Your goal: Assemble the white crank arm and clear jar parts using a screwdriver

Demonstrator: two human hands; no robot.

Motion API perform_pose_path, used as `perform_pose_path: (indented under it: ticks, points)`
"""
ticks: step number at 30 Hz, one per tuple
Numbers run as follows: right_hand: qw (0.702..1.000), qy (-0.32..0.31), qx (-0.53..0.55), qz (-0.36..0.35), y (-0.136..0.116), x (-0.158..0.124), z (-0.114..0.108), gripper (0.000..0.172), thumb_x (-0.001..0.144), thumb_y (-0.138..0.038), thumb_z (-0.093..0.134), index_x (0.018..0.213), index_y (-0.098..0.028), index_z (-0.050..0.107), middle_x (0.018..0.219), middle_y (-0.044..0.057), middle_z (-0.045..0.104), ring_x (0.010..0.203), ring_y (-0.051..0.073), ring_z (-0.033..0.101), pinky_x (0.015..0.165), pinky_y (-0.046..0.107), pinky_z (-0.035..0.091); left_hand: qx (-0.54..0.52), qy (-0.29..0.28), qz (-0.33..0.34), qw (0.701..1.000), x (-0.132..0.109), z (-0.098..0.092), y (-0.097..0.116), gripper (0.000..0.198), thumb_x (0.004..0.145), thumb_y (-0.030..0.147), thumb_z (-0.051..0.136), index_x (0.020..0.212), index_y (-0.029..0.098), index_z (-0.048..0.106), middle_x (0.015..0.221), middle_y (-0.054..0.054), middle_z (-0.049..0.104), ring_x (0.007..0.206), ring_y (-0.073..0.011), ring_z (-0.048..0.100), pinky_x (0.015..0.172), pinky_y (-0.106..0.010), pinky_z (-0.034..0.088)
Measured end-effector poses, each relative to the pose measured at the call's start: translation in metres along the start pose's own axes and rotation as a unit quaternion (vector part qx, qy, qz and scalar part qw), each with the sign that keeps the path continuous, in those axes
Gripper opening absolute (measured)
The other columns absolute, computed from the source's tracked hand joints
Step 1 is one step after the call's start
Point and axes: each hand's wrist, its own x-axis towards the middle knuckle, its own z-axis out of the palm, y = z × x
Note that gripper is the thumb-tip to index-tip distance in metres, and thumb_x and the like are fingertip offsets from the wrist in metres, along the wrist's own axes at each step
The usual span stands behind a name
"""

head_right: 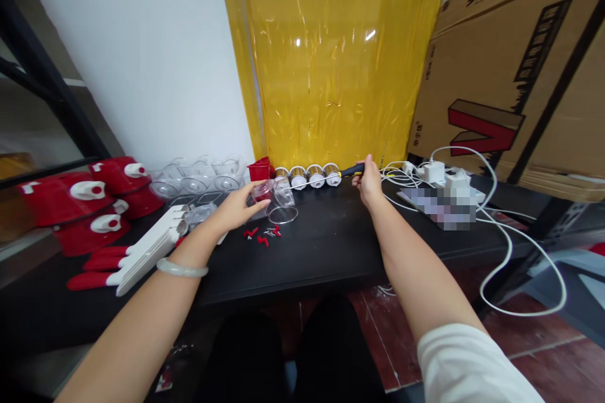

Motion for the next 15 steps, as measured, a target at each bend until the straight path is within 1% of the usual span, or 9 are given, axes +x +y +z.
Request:
perform_pose_path:
  ticks: [1,3,5,7,8,10,11,13,15]
  points:
    - [1.000,-0.002,0.009,0.015,-0.0006,0.0001,-0.0003,0.043,0.089,-0.062,0.043,0.082,-0.021,0.056,0.052,-0.004,0.051,0.037,0.010,0.049,0.039,0.021,0.037,0.001,-0.001,-0.001,1.000,0.0000,0.0000,0.0003,0.061,0.088,0.054,0.058,0.139,0.022,0.048,0.129,-0.012,0.065,0.117,-0.0293,0.062,0.101,-0.044,0.046]
    - [0.999,-0.016,0.030,0.040,-0.0017,0.0004,-0.0010,0.045,0.093,-0.056,0.031,0.087,-0.022,0.059,0.060,-0.001,0.059,0.046,0.014,0.059,0.043,0.023,0.042,0.002,-0.001,-0.001,1.000,-0.0001,0.0000,0.0008,0.061,0.088,0.053,0.058,0.139,0.021,0.048,0.130,-0.012,0.065,0.117,-0.0291,0.062,0.101,-0.043,0.046]
    - [0.998,-0.027,0.045,0.047,-0.0021,0.0008,-0.0015,0.040,0.094,-0.049,0.031,0.091,-0.023,0.061,0.065,0.000,0.062,0.052,0.015,0.063,0.046,0.024,0.044,0.003,0.000,-0.001,1.000,-0.0001,0.0000,0.0009,0.061,0.088,0.053,0.058,0.139,0.021,0.048,0.130,-0.011,0.064,0.117,-0.0289,0.062,0.100,-0.043,0.047]
    - [0.998,-0.023,0.045,0.038,-0.0014,0.0009,-0.0013,0.034,0.092,-0.048,0.039,0.091,-0.022,0.062,0.060,-0.002,0.059,0.048,0.012,0.059,0.045,0.022,0.043,0.003,0.000,0.000,1.000,-0.0001,0.0000,0.0008,0.061,0.088,0.053,0.058,0.139,0.022,0.048,0.130,-0.011,0.064,0.117,-0.0286,0.062,0.100,-0.043,0.047]
    - [0.999,-0.019,0.039,0.026,-0.0007,0.0007,-0.0010,0.033,0.091,-0.049,0.044,0.089,-0.021,0.061,0.055,-0.003,0.055,0.043,0.011,0.054,0.043,0.021,0.041,0.003,0.000,0.001,1.000,0.0000,0.0000,0.0007,0.061,0.088,0.052,0.058,0.139,0.021,0.048,0.131,-0.011,0.064,0.118,-0.0284,0.062,0.100,-0.042,0.047]
    - [1.000,-0.013,0.020,-0.003,0.0005,0.0002,-0.0002,0.038,0.089,-0.056,0.050,0.084,-0.020,0.059,0.043,-0.007,0.043,0.033,0.008,0.039,0.038,0.020,0.034,0.004,0.000,0.001,1.000,0.0003,0.0000,0.0007,0.061,0.088,0.052,0.059,0.139,0.021,0.048,0.131,-0.011,0.064,0.119,-0.0284,0.061,0.101,-0.042,0.046]
    - [1.000,-0.013,0.013,-0.012,0.0007,-0.0002,0.0001,0.043,0.088,-0.061,0.049,0.082,-0.020,0.059,0.040,-0.008,0.039,0.030,0.008,0.035,0.036,0.020,0.032,0.006,-0.001,0.000,1.000,0.0004,0.0001,0.0008,0.061,0.088,0.052,0.059,0.139,0.021,0.048,0.131,-0.012,0.064,0.119,-0.0285,0.061,0.101,-0.042,0.046]
    - [1.000,-0.013,0.009,0.002,-0.0002,-0.0007,0.0005,0.052,0.087,-0.069,0.043,0.081,-0.020,0.057,0.039,-0.007,0.040,0.030,0.009,0.036,0.036,0.021,0.033,0.006,-0.001,-0.002,1.000,0.0004,0.0001,0.0012,0.061,0.088,0.052,0.059,0.139,0.021,0.048,0.131,-0.012,0.064,0.119,-0.0285,0.061,0.102,-0.043,0.046]
    - [0.999,-0.016,0.016,0.046,-0.0025,-0.0011,0.0004,0.063,0.087,-0.076,0.028,0.082,-0.021,0.057,0.045,-0.001,0.051,0.036,0.013,0.048,0.038,0.024,0.039,0.006,-0.001,-0.004,1.000,0.0001,0.0003,0.0017,0.061,0.088,0.052,0.059,0.139,0.021,0.048,0.131,-0.012,0.064,0.118,-0.0284,0.061,0.102,-0.043,0.046]
